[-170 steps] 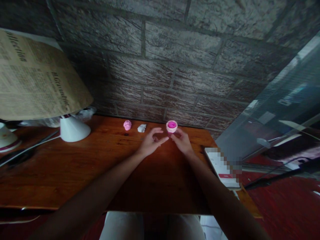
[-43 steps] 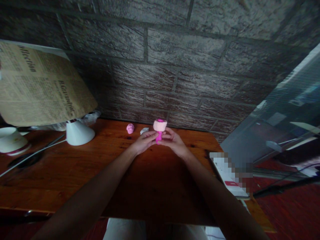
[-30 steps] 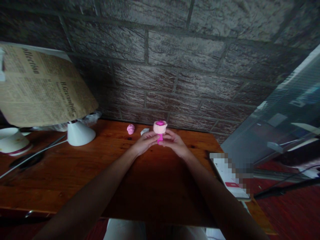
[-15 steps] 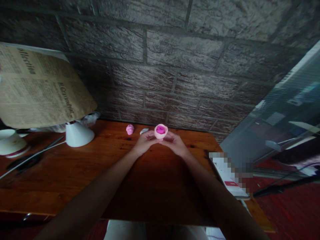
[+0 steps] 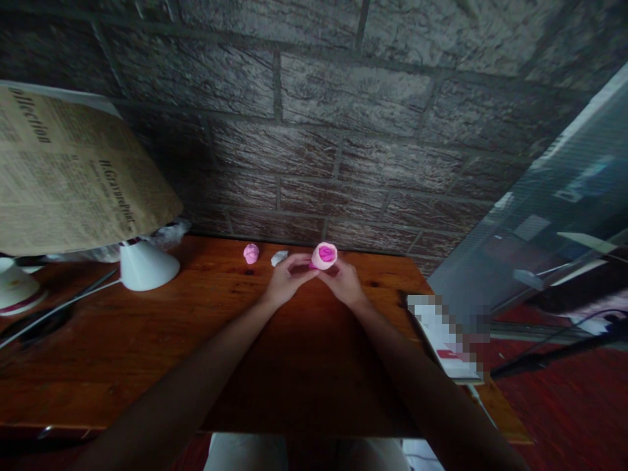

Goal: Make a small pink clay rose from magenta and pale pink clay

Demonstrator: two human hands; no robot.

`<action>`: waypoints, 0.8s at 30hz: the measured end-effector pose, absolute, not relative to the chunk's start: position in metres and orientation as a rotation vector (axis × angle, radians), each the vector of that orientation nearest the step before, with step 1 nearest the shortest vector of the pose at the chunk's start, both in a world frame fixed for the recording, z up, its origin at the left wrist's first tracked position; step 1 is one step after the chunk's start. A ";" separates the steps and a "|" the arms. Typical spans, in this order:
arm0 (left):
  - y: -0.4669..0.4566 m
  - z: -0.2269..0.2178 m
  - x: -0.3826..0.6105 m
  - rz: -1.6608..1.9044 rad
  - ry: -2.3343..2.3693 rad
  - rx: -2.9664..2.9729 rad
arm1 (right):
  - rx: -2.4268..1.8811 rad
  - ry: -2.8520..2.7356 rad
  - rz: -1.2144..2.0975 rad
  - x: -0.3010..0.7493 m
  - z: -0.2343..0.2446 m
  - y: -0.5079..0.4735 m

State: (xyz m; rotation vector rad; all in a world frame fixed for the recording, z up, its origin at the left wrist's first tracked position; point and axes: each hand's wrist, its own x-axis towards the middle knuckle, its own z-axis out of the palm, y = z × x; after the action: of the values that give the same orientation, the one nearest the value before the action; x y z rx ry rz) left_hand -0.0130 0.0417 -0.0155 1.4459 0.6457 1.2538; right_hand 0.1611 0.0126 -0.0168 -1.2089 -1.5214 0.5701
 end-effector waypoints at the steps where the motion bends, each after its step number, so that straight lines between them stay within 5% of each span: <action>1: 0.042 -0.016 -0.013 1.252 0.660 1.446 | -1.209 -1.511 0.574 0.164 -0.017 0.014; 24: 0.040 -0.013 -0.016 1.130 0.655 1.251 | -1.114 -1.444 0.719 0.150 -0.008 0.010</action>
State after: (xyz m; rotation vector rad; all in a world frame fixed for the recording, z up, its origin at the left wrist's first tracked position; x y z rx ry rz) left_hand -0.0159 0.0398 -0.0127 1.2506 0.6553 1.1305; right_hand 0.1497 0.0102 -0.0080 -1.1143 -1.4444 0.7189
